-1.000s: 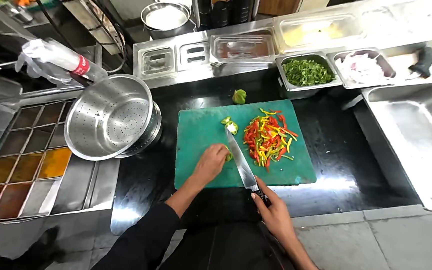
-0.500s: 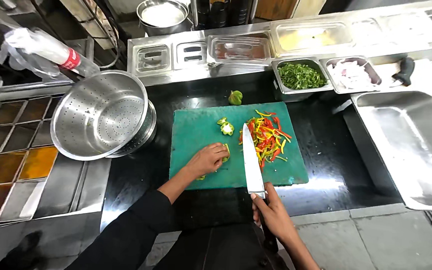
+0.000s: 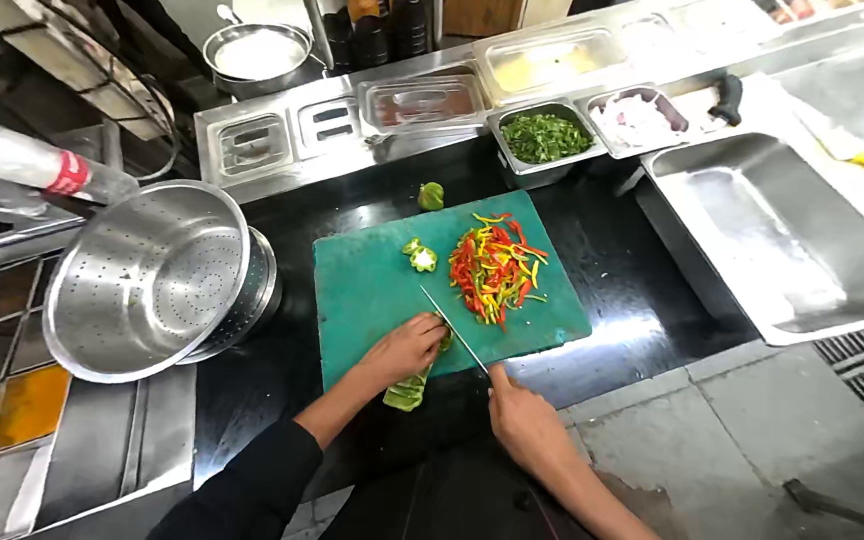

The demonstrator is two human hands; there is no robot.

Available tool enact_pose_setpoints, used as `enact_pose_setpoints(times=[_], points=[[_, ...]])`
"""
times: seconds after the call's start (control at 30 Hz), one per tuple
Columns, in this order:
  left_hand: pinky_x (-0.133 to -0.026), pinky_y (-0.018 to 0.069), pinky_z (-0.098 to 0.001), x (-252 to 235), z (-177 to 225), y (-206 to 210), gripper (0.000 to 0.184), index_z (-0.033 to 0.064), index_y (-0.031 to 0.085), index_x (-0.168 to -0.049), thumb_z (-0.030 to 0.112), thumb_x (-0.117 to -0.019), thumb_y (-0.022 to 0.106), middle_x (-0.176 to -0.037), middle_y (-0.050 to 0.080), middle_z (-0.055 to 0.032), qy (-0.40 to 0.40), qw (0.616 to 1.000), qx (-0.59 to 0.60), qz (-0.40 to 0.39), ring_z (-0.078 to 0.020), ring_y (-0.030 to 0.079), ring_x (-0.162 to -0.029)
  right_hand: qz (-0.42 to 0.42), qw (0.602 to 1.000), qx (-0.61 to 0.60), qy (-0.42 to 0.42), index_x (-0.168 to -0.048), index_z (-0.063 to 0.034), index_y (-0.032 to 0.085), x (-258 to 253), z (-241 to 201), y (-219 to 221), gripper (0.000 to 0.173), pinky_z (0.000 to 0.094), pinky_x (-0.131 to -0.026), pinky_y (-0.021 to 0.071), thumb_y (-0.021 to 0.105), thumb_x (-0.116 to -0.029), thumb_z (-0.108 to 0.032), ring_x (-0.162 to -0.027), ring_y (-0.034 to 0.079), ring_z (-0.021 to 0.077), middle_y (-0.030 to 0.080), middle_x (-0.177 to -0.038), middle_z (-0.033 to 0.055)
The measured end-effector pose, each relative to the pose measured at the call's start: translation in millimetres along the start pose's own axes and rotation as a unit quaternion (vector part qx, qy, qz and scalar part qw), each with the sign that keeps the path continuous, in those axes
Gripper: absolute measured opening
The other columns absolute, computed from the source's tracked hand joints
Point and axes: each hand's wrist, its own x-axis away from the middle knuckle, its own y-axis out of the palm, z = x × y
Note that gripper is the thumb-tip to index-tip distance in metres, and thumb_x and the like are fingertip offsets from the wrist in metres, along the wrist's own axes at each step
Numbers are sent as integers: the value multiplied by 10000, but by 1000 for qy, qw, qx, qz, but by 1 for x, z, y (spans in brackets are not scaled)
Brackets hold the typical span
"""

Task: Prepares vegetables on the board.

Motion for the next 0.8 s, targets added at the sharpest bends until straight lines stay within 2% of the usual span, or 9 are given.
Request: enact_pose_setpoints(times=[0.1, 0.17, 0.23, 0.3, 0.37, 0.47, 0.53, 0.67, 0.8], points=[[-1092, 482, -386, -2, -7, -3, 205, 20, 729, -1110, 90, -941, 637, -1187, 702, -139, 37, 999, -12, 0, -279, 637, -1216, -7, 1000, 8, -1, -1424, -87, 448, -1, -3, -2, 366, 539, -821, 559, 343, -1096, -210, -1004, 702, 406, 649, -1215, 220], [-1039, 518, -442, -1, -3, -4, 208, 70, 749, -1108, 130, -933, 653, -1183, 709, -110, 27, 998, -58, 8, -292, 649, -1184, -20, 1000, 4, 0, -1435, -89, 436, -2, -4, -6, 370, 540, -835, 556, 345, -1096, -205, -1022, 697, 408, 646, -1213, 223], [-1002, 531, -496, 1, 19, -7, 221, 78, 750, -1151, 170, -978, 647, -1241, 689, -123, -61, 995, -79, -16, -322, 639, -1191, -30, 1000, -4, 5, -1432, -97, 436, -3, -4, -9, 361, 548, -846, 553, 341, -1097, -195, -1048, 690, 412, 647, -1215, 219], [-1094, 467, -491, 3, 45, -5, 350, 68, 688, -1277, 301, -1033, 595, -1350, 635, -146, -174, 981, -65, -58, -319, 579, -1302, -38, 999, -7, 6, -1421, -106, 434, -5, -2, -9, 349, 547, -844, 555, 342, -1094, -188, -1055, 689, 407, 646, -1215, 213], [-1120, 451, -471, 10, 50, 5, 360, 53, 662, -1316, 252, -1020, 610, -1373, 622, -157, -195, 979, -59, -28, -322, 562, -1330, -49, 999, -8, 7, -1434, -113, 421, -7, -3, -10, 356, 547, -854, 553, 341, -1095, -188, -1073, 684, 405, 640, -1229, 217], [-1088, 488, -451, 22, 21, 8, 303, 26, 691, -1253, 143, -984, 614, -1299, 667, -151, -79, 995, -60, 31, -314, 616, -1265, -59, 998, -7, 10, -1445, -102, 412, -7, -4, -12, 364, 549, -865, 548, 355, -1094, -178, -1087, 677, 410, 637, -1229, 227], [-1108, 474, -448, 23, 1, -2, 296, 41, 699, -1241, 149, -982, 602, -1303, 668, -136, -23, 998, -53, 7, -301, 609, -1277, -62, 998, -5, 10, -1442, -89, 409, -6, -6, -12, 364, 536, -869, 548, 360, -1091, -169, -1089, 676, 408, 641, -1213, 229], [-1122, 456, -425, 11, -15, -19, 315, 79, 701, -1255, 243, -1007, 597, -1310, 664, -107, 30, 996, -56, -65, -275, 579, -1312, -59, 998, -2, 11, -1424, -80, 411, -8, -10, -9, 348, 528, -874, 550, 367, -1092, -173, -1081, 682, 394, 643, -1197, 221], [-1124, 456, -405, 0, -14, -25, 300, 58, 701, -1230, 236, -998, 637, -1285, 664, -124, 28, 996, -21, -85, -278, 585, -1296, -40, 999, -9, 7, -1397, -73, 433, -6, -9, -6, 334, 514, -857, 556, 359, -1101, -210, -1045, 692, 387, 650, -1172, 212]])
